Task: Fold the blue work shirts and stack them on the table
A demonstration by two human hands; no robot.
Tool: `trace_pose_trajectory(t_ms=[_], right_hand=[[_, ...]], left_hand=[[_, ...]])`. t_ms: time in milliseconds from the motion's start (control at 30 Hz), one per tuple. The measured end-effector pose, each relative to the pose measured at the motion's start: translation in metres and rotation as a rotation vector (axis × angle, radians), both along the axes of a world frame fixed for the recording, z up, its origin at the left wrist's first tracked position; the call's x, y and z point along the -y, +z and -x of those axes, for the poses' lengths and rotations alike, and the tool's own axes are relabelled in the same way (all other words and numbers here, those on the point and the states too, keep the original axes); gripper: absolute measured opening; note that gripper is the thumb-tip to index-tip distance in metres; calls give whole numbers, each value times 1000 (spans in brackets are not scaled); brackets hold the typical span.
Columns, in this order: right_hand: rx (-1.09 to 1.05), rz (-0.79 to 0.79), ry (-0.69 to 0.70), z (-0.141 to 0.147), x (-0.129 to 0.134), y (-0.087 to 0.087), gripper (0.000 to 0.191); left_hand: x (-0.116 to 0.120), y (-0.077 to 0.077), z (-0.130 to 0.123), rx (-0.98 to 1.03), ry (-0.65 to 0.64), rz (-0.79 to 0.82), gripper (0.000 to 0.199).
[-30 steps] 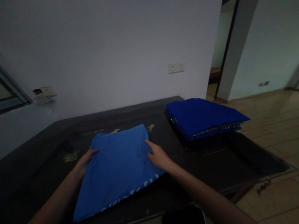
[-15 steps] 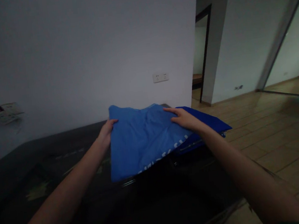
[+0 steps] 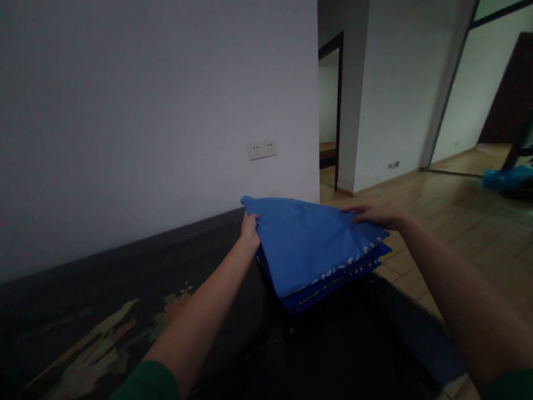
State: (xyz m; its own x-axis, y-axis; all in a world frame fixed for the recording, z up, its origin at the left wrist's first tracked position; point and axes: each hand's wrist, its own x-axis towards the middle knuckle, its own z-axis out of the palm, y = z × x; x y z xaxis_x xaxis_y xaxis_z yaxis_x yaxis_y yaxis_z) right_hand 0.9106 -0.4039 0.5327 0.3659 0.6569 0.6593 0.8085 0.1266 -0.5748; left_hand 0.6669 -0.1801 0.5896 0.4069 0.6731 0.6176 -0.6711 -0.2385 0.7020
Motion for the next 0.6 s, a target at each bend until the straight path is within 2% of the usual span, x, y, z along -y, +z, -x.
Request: trace_pose_trajectory(t_ms=[133,233,333,500,600], right_hand=[[37,6,-79,-25,-20,-33,43],[92,-56,-146,-31,-21,-40,43],[149,-103,-192,-30,-20,-34,41],[202,-160,-255,-30,-18,-16,36],[224,-181,-284,-34,-16,-13,34]], left_hand=[[-37,-38,-13,-91,130,23,61],[-52,-49,-14,-110,174,24,84],[-57,-43,-15,-157,202,-38,100],[-53,-22,-22,-225,171,-126,81],[-51,-15,-28,-223,149,-135,74]])
